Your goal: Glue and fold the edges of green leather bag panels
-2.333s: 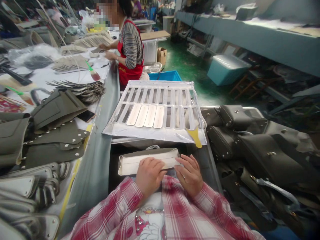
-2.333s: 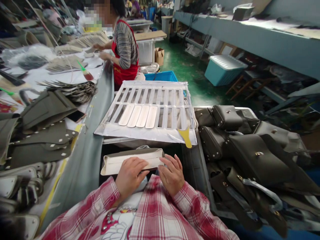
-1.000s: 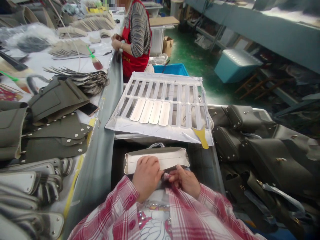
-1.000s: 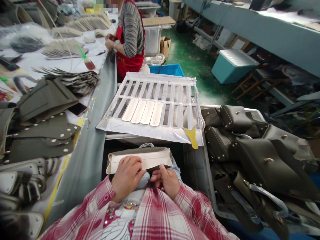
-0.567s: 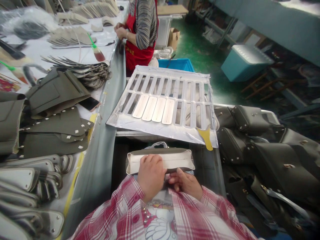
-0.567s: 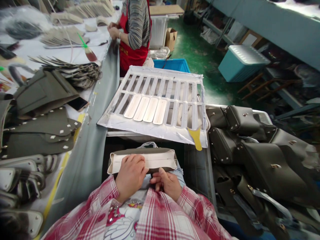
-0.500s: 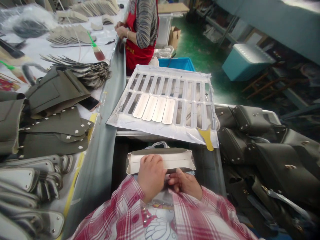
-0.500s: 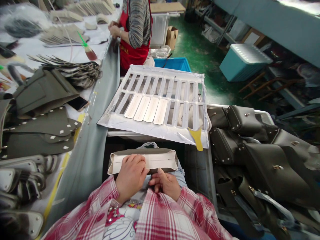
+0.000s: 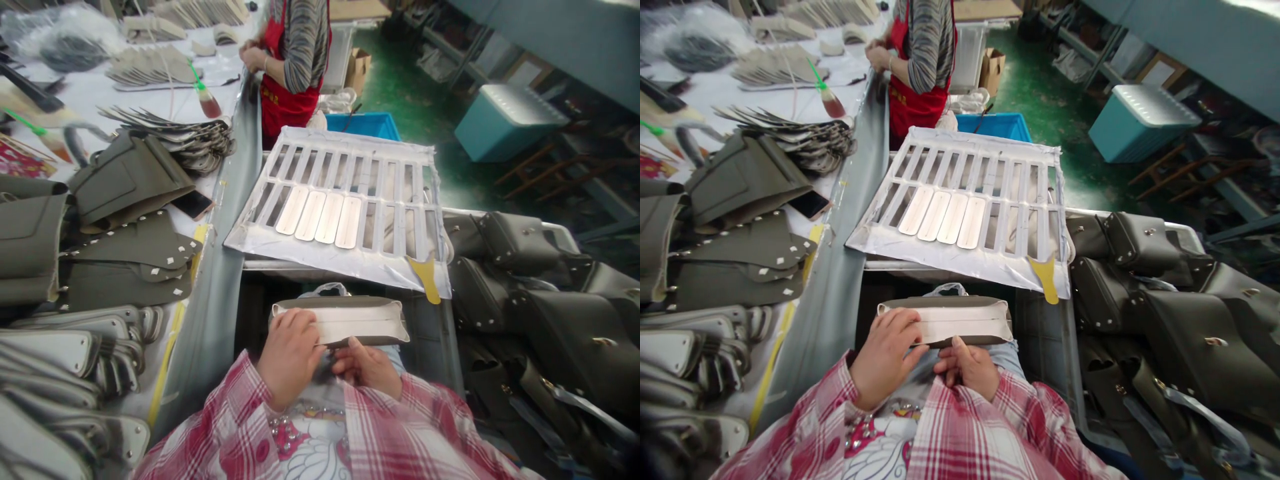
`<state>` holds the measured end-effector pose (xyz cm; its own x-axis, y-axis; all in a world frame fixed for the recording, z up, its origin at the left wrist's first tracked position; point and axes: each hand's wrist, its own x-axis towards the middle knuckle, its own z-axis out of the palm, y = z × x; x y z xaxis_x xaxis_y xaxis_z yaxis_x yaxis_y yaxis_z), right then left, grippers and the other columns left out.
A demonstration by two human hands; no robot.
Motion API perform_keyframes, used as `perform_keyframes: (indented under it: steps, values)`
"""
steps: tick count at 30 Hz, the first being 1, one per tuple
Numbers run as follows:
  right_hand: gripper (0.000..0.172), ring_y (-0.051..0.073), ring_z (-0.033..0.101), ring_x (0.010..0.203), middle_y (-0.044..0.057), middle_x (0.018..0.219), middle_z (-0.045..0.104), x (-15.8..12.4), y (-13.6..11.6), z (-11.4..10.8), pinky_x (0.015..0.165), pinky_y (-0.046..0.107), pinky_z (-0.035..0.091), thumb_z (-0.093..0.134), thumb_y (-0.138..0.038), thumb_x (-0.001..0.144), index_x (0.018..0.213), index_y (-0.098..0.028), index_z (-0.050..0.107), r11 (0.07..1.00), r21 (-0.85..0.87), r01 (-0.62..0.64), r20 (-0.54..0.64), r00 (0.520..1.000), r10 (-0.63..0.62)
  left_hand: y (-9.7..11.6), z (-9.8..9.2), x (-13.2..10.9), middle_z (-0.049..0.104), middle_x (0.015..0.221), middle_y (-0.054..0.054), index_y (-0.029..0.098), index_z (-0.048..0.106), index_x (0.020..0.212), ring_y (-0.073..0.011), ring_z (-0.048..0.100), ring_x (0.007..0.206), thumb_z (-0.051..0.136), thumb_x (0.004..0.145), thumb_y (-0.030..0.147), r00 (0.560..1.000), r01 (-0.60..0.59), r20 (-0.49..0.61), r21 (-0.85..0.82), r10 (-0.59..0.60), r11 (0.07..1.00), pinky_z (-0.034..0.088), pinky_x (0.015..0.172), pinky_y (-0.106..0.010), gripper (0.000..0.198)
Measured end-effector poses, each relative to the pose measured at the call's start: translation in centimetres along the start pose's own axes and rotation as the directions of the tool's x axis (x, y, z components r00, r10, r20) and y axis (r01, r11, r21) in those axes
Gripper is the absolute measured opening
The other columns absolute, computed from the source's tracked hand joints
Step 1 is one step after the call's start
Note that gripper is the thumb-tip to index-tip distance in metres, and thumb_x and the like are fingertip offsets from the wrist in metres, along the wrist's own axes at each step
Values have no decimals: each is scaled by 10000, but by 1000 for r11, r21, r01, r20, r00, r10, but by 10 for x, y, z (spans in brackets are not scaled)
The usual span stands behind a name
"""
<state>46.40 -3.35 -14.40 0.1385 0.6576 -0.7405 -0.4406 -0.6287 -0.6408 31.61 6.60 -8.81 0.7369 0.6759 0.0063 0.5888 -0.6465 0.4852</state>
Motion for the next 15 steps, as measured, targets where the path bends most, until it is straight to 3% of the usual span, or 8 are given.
perform_keyframes:
  steps: [7, 15]
  values:
    - [495, 78, 492, 368, 63, 582, 653, 0, 0, 20, 369, 182, 343, 612, -604, 739, 714, -110, 624, 995, 94, -24, 17, 1000, 23, -4, 0, -3, 579, 1064, -45, 178, 580, 749, -236, 472, 1015, 523, 825, 183, 997, 56, -49, 22, -55, 998, 351, 887, -454, 94]
    - [492, 99, 507, 382, 89, 608, 659, 5, 4, 32, 376, 207, 356, 544, -586, 805, 728, -105, 617, 995, 38, -96, 30, 995, 95, -17, -3, -15, 570, 1109, -64, 164, 577, 773, -233, 463, 1067, 521, 812, 167, 996, 46, -68, -40, -49, 998, 354, 952, -428, 69]
